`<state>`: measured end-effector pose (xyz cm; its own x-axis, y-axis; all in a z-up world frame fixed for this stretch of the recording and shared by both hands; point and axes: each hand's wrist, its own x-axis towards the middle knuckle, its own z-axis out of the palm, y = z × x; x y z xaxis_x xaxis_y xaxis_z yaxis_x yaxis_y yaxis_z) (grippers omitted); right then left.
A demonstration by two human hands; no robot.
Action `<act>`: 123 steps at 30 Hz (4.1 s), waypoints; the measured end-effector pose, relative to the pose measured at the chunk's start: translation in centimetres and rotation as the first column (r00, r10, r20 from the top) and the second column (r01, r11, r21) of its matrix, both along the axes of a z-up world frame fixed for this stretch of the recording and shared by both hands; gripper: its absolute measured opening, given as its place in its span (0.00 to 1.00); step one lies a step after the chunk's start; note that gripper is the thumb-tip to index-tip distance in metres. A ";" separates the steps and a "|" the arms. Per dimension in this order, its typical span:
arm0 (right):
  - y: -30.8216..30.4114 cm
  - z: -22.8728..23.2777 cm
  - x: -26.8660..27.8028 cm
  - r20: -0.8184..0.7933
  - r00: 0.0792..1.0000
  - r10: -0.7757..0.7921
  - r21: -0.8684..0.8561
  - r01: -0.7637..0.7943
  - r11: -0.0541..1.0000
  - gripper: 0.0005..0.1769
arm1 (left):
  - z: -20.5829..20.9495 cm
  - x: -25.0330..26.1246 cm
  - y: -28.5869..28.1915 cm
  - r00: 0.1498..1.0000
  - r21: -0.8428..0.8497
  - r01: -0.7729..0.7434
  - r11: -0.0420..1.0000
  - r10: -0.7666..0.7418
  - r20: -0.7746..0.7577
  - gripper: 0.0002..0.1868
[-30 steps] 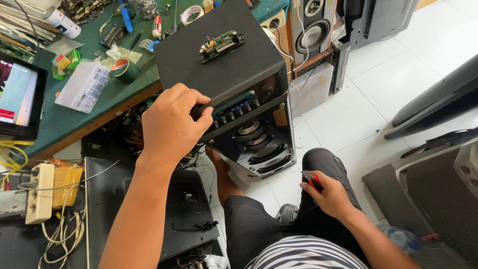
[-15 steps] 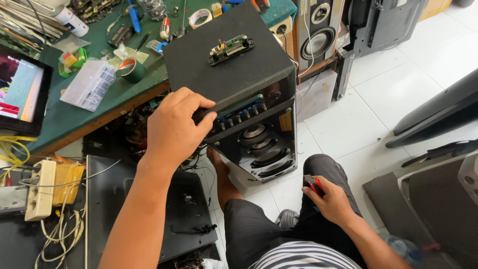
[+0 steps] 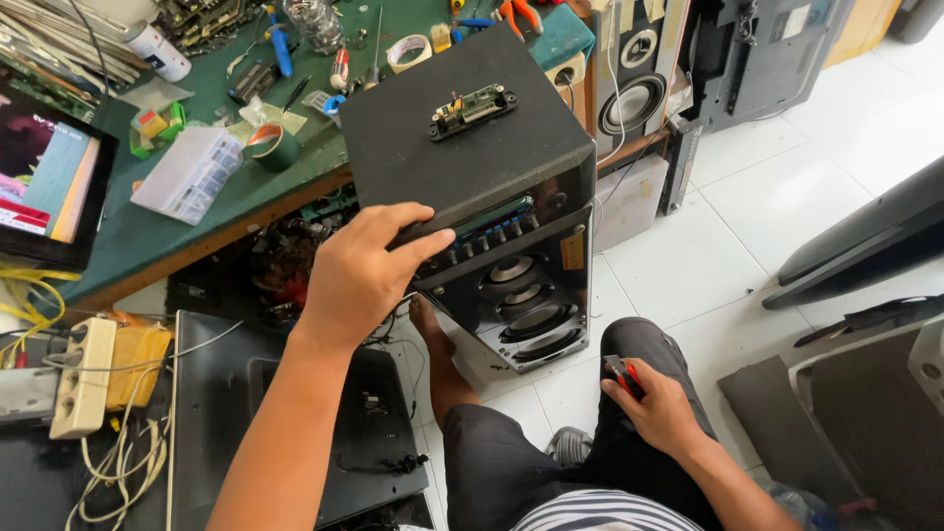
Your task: The person sits on the floor and uses a red utility knife to pry open the front panel of a black speaker. They then use their hands to pull the panel away from the speaker's body.
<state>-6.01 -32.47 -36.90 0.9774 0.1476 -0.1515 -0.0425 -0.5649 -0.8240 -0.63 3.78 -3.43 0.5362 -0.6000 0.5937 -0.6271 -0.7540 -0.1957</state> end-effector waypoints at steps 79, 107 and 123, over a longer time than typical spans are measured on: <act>8.8 28.1 11.9 0.873 0.457 0.170 -0.176 -0.030 0.984 0.04 | -7.8 -0.3 -8.0 0.837 -0.727 -0.371 0.578 0.548 0.008 0.09; 7.0 26.6 11.9 0.816 0.571 0.088 -0.057 -0.072 0.996 0.06 | -11.4 -0.6 -5.4 0.877 -0.635 -0.270 0.724 0.457 0.148 0.11; 5.5 28.5 12.2 0.716 0.694 0.076 -0.092 -0.014 0.996 0.10 | -10.7 -0.5 -6.2 0.877 -0.668 -0.278 0.690 0.466 0.116 0.04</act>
<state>6.15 -26.95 -8.45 0.7850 0.2128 0.5818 0.5718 -0.6102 -0.5484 -1.18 -2.41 -14.13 0.4050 0.1649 0.8993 -0.2639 -0.9206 0.2877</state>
